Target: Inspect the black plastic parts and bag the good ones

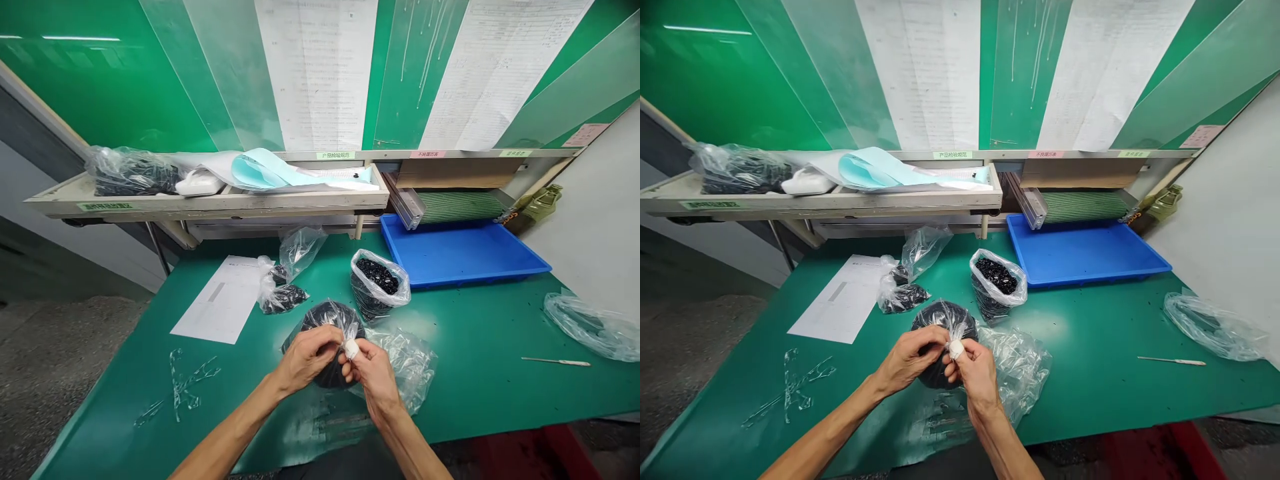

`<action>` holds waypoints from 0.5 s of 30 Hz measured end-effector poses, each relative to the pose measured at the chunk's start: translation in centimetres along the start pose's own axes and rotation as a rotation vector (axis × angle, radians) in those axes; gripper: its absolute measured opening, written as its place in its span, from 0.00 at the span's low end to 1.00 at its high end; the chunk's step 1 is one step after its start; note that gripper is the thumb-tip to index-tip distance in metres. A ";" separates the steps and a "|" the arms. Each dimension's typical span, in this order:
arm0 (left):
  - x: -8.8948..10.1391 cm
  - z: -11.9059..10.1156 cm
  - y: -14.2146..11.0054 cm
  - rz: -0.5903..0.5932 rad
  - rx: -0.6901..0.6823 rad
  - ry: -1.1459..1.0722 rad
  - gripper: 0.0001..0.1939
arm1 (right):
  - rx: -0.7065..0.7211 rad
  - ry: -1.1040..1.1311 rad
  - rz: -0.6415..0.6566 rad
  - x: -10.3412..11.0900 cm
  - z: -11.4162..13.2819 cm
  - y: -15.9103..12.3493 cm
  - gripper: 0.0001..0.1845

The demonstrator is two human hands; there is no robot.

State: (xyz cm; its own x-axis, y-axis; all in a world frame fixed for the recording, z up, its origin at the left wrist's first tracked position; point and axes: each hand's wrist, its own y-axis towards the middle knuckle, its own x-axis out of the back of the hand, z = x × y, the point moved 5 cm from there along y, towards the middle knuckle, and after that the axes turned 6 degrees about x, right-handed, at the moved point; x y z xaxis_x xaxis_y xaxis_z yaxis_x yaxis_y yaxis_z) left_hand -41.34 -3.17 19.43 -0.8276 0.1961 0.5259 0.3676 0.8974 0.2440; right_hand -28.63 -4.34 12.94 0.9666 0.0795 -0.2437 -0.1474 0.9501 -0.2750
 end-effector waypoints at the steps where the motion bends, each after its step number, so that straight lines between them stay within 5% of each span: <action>1: -0.1 0.2 -0.1 -0.026 -0.003 -0.022 0.09 | -0.003 0.015 -0.025 -0.1 -0.1 0.0 0.22; 7: 0.1 0.2 -0.4 -0.121 -0.093 -0.020 0.07 | 0.059 0.015 -0.131 -0.3 0.2 -0.4 0.20; 15: 0.5 0.0 -1.0 -0.232 -0.211 0.102 0.07 | 0.430 -0.506 -0.104 -0.6 2.1 -1.3 0.13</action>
State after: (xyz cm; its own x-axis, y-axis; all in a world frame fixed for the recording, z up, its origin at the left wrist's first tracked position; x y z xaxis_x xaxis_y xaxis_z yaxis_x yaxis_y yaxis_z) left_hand -42.15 -3.97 19.41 -0.8571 -0.0542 0.5123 0.2626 0.8095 0.5251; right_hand -28.53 -5.01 15.43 0.9659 0.0129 0.2585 -0.0526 0.9877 0.1470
